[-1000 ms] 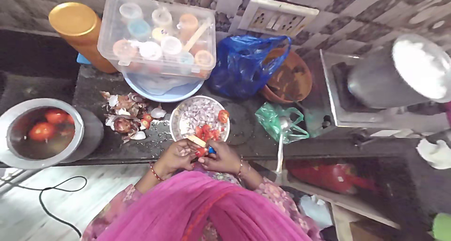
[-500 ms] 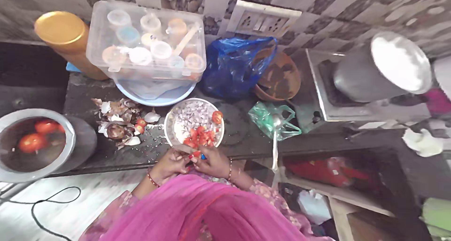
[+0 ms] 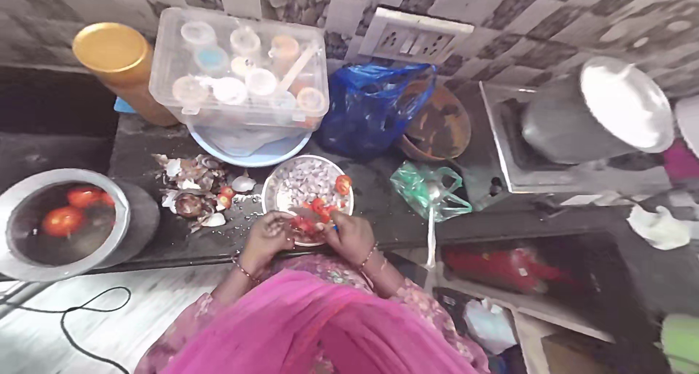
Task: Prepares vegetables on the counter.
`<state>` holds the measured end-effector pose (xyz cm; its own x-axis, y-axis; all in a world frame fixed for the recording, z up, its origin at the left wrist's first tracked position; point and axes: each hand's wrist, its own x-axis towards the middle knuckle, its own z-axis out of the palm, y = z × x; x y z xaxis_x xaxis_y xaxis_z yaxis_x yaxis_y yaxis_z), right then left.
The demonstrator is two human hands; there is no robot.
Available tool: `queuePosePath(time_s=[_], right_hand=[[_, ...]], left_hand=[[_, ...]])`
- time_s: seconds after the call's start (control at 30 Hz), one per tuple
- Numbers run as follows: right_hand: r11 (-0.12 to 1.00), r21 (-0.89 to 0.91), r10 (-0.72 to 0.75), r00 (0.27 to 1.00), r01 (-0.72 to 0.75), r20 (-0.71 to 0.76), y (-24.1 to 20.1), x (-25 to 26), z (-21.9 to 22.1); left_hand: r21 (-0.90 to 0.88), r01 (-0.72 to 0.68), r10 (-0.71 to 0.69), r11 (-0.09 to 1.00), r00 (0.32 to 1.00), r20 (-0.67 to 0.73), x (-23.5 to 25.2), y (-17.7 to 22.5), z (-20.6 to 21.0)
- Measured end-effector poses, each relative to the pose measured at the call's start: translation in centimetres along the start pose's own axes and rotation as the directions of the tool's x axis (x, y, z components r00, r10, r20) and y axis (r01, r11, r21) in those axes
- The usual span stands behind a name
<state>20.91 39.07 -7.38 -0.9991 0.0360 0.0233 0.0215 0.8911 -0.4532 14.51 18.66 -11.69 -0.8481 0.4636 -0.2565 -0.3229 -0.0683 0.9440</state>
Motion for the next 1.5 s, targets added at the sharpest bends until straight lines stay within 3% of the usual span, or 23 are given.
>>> queuePosePath(time_s=[0.1, 0.2, 0.27, 0.37, 0.47, 0.57, 0.63, 0.7, 0.8, 0.87, 0.93, 1.1, 1.3, 1.37, 1.43, 1.47, 1.5], right_hand=[[0.987, -0.157, 0.043, 0.987, -0.018, 0.155, 0.1, 0.8, -1.1], [0.981, -0.195, 0.086, 0.939, -0.02, 0.333, 0.0, 1.7, -1.5], [0.978, -0.208, 0.095, 0.913, -0.011, 0.396, 0.0, 2.0, -1.3], [0.973, -0.229, 0.057, 0.947, 0.018, 0.316, 0.5, 2.0, -0.3], [0.978, -0.204, 0.108, 0.959, -0.054, 0.263, 0.3, 2.1, -1.1], [0.98, -0.126, 0.178, 0.966, -0.156, 0.188, 0.7, 1.4, -2.7], [0.981, 0.0, 0.196, 0.98, -0.196, 0.037, 1.8, 0.2, -3.2], [0.957, 0.2, 0.242, 0.959, -0.211, -0.147, 3.2, -1.1, -4.0], [0.771, 0.61, 0.411, 0.875, -0.183, -0.257, 4.8, -3.4, -5.8], [0.567, 0.815, 0.512, 0.826, -0.118, -0.237, 5.4, -5.0, -6.7], [0.435, 0.897, 0.57, 0.794, -0.073, -0.211, 5.9, -6.5, -7.0], [0.455, 0.889, 0.592, 0.759, -0.038, -0.271, 6.1, -9.1, -6.4], [0.453, 0.891, 0.605, 0.748, -0.038, -0.275, 7.9, -10.8, -4.9], [0.516, 0.852, 0.584, 0.764, -0.088, -0.275, 8.8, -11.3, -4.7], [0.575, 0.8, 0.57, 0.785, -0.169, -0.244, 9.3, -11.8, -5.1], [0.6, 0.771, 0.568, 0.792, -0.213, -0.223, 9.5, -11.9, -5.4], [0.622, 0.748, 0.561, 0.798, -0.231, -0.22, 9.7, -11.9, -5.5]], left_hand=[[0.517, 0.011, -0.085, 0.856, 0.989, 0.118, 0.3, 0.5, -0.8], [0.682, -0.151, -0.066, 0.715, 0.957, 0.282, 0.6, 0.1, -1.0], [0.692, -0.213, -0.039, 0.69, 0.943, 0.329, 0.5, 0.0, -1.0], [0.663, -0.266, 0.029, 0.699, 0.938, 0.346, 0.5, -0.5, -1.4], [0.687, -0.267, 0.058, 0.676, 0.948, 0.311, 0.7, 0.2, -1.9], [0.74, -0.243, -0.02, 0.627, 0.945, 0.327, 1.8, 1.8, -2.2], [0.768, -0.274, -0.049, 0.578, 0.928, 0.368, 2.9, 3.0, -2.1], [0.776, -0.347, 0.024, 0.527, 0.918, 0.395, 4.3, 4.2, -1.4], [0.769, -0.471, 0.12, 0.431, 0.875, 0.469, 6.8, 5.6, 1.2], [0.777, -0.528, 0.074, 0.344, 0.84, 0.538, 8.5, 6.7, 4.2], [0.825, -0.519, -0.08, 0.223, 0.834, 0.546, 10.2, 7.6, 7.7], [0.87, -0.491, -0.312, -0.05, 0.835, 0.453, 13.8, 7.5, 12.3], [0.849, -0.457, -0.417, -0.264, 0.848, 0.327, 15.3, 6.3, 14.0], [0.849, -0.452, -0.41, -0.274, 0.853, 0.323, 15.4, 6.4, 14.1], [0.87, -0.457, -0.39, -0.182, 0.846, 0.363, 14.9, 7.5, 14.1], [0.888, -0.457, -0.338, -0.047, 0.844, 0.416, 14.5, 8.0, 13.6], [0.879, -0.45, -0.261, 0.156, 0.84, 0.476, 13.7, 8.4, 13.0]])
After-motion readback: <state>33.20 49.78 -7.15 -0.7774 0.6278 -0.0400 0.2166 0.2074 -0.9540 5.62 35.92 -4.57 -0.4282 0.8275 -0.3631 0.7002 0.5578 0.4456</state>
